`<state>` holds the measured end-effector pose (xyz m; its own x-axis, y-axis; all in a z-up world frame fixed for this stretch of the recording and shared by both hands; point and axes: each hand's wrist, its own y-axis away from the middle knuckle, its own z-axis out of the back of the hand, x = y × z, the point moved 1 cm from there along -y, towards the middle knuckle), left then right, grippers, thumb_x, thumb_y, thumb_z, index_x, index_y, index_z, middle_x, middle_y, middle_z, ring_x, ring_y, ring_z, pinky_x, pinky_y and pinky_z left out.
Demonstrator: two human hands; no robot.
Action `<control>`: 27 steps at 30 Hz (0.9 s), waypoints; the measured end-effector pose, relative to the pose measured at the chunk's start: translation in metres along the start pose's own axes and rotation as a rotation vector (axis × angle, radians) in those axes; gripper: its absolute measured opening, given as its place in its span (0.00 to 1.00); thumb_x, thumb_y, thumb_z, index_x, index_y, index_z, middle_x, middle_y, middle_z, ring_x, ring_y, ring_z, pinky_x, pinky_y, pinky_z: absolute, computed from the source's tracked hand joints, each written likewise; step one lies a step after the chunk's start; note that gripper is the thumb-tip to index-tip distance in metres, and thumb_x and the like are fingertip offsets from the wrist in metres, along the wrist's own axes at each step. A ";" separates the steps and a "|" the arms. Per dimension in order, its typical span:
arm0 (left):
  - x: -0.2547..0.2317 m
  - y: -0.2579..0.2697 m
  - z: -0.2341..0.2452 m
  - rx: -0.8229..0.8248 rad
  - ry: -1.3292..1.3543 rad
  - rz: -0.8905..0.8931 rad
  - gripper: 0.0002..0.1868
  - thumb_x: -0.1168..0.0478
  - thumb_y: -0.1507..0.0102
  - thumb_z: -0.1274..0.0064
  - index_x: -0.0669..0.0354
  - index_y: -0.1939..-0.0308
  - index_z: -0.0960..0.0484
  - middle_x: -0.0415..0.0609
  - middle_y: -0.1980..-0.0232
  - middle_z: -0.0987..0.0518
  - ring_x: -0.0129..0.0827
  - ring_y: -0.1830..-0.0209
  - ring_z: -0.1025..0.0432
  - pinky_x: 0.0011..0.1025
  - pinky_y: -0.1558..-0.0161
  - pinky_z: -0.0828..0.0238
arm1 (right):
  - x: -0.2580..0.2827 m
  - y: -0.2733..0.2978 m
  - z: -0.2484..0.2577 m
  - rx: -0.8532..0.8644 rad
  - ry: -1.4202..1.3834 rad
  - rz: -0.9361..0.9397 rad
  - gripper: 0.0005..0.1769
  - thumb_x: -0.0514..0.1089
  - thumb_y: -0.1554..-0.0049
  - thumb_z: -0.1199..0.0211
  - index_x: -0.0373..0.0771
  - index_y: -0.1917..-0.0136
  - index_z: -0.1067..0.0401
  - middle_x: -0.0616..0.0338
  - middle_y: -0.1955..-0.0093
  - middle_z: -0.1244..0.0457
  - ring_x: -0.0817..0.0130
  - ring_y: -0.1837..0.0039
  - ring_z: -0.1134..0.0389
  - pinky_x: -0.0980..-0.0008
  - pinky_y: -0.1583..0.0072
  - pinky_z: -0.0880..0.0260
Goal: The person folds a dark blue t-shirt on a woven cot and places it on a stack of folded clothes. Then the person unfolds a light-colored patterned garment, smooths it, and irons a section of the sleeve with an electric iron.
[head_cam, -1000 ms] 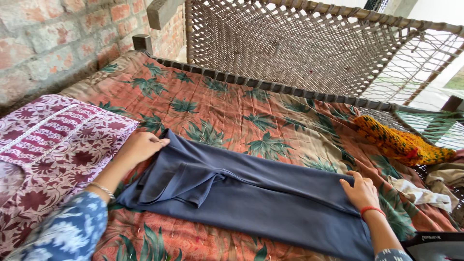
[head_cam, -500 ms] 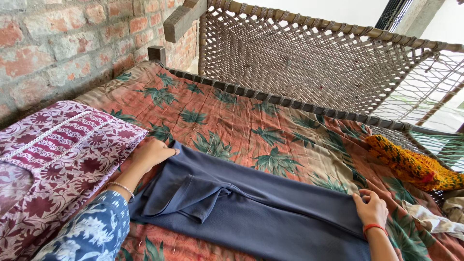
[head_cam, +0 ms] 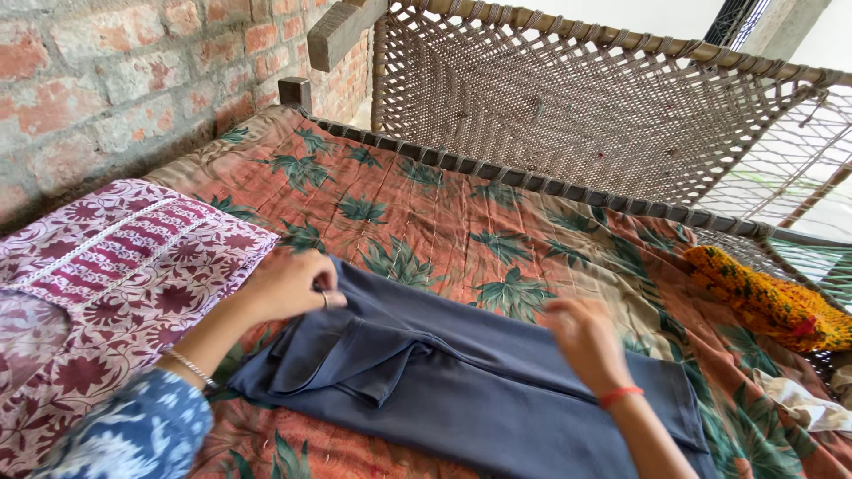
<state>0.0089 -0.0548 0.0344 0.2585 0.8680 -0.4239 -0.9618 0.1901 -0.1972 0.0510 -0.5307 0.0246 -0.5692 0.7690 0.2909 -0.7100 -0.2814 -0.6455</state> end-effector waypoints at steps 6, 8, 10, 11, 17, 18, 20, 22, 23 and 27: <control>-0.052 0.063 0.013 0.538 -0.275 -0.213 0.31 0.43 0.54 0.24 0.50 0.55 0.21 0.45 0.51 0.27 0.42 0.48 0.31 0.41 0.50 0.32 | 0.152 -0.020 -0.070 0.400 -0.383 0.267 0.26 0.48 0.45 0.31 0.39 0.35 0.31 0.52 0.42 0.32 0.53 0.35 0.36 0.57 0.34 0.38; -0.059 0.077 0.014 0.491 -0.314 -0.166 0.19 0.49 0.49 0.31 0.50 0.61 0.20 0.44 0.53 0.26 0.40 0.48 0.29 0.42 0.50 0.32 | 0.179 -0.019 -0.085 0.487 -0.391 0.245 0.31 0.48 0.46 0.30 0.40 0.33 0.33 0.52 0.43 0.32 0.53 0.36 0.37 0.58 0.34 0.38; -0.059 0.083 0.019 0.464 -0.302 -0.133 0.13 0.53 0.47 0.35 0.51 0.64 0.19 0.42 0.55 0.25 0.37 0.49 0.27 0.41 0.50 0.32 | 0.193 -0.017 -0.095 0.562 -0.367 0.207 0.31 0.47 0.49 0.29 0.41 0.34 0.32 0.52 0.44 0.32 0.54 0.37 0.36 0.59 0.35 0.37; -0.056 0.085 0.024 0.462 -0.271 -0.124 0.12 0.54 0.48 0.36 0.52 0.65 0.19 0.42 0.56 0.25 0.36 0.50 0.27 0.40 0.50 0.31 | 0.194 -0.019 -0.096 0.583 -0.406 0.187 0.29 0.47 0.50 0.28 0.42 0.36 0.29 0.52 0.45 0.31 0.56 0.38 0.35 0.60 0.35 0.35; -0.028 0.066 0.032 0.365 0.092 -0.122 0.13 0.58 0.47 0.39 0.57 0.61 0.22 0.47 0.58 0.18 0.36 0.54 0.20 0.37 0.50 0.25 | 0.157 -0.026 -0.099 0.698 -0.681 0.043 0.24 0.42 0.52 0.26 0.44 0.41 0.24 0.60 0.50 0.31 0.70 0.44 0.30 0.69 0.38 0.31; -0.021 0.057 0.028 0.356 0.137 -0.096 0.13 0.59 0.45 0.40 0.58 0.59 0.23 0.48 0.58 0.16 0.36 0.54 0.19 0.37 0.50 0.24 | 0.149 -0.026 -0.104 0.667 -0.697 0.010 0.24 0.41 0.52 0.25 0.43 0.41 0.24 0.61 0.50 0.32 0.71 0.45 0.31 0.70 0.38 0.33; -0.006 0.035 0.020 0.215 0.200 -0.158 0.14 0.59 0.44 0.41 0.58 0.56 0.22 0.49 0.55 0.16 0.36 0.50 0.21 0.37 0.48 0.26 | 0.134 -0.025 -0.119 0.590 -0.855 -0.100 0.21 0.40 0.50 0.26 0.41 0.42 0.24 0.62 0.50 0.33 0.74 0.45 0.32 0.73 0.40 0.33; 0.007 0.009 0.011 0.047 0.346 -0.142 0.15 0.58 0.43 0.41 0.58 0.54 0.22 0.48 0.51 0.16 0.34 0.47 0.23 0.37 0.46 0.28 | 0.121 -0.026 -0.139 0.486 -1.136 -0.251 0.16 0.39 0.48 0.27 0.36 0.47 0.25 0.64 0.48 0.32 0.76 0.45 0.32 0.75 0.41 0.32; 0.013 -0.004 0.006 -0.051 0.461 -0.094 0.16 0.56 0.41 0.41 0.58 0.53 0.21 0.48 0.49 0.16 0.33 0.45 0.23 0.37 0.45 0.29 | 0.114 -0.027 -0.148 0.392 -1.141 -0.296 0.16 0.38 0.46 0.27 0.34 0.46 0.26 0.62 0.49 0.33 0.75 0.45 0.32 0.74 0.41 0.32; 0.032 -0.030 -0.016 -0.051 0.752 0.512 0.26 0.47 0.37 0.42 0.56 0.41 0.28 0.55 0.47 0.20 0.40 0.52 0.24 0.44 0.50 0.27 | 0.094 -0.023 -0.171 0.298 -1.033 -0.522 0.22 0.38 0.46 0.28 0.34 0.40 0.31 0.57 0.49 0.33 0.71 0.46 0.33 0.73 0.43 0.32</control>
<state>0.0473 -0.0396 0.0128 -0.1911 0.3094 -0.9315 -0.9746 -0.1727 0.1426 0.0847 -0.3535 -0.0538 -0.1506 0.0429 0.9877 -0.9452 -0.2990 -0.1311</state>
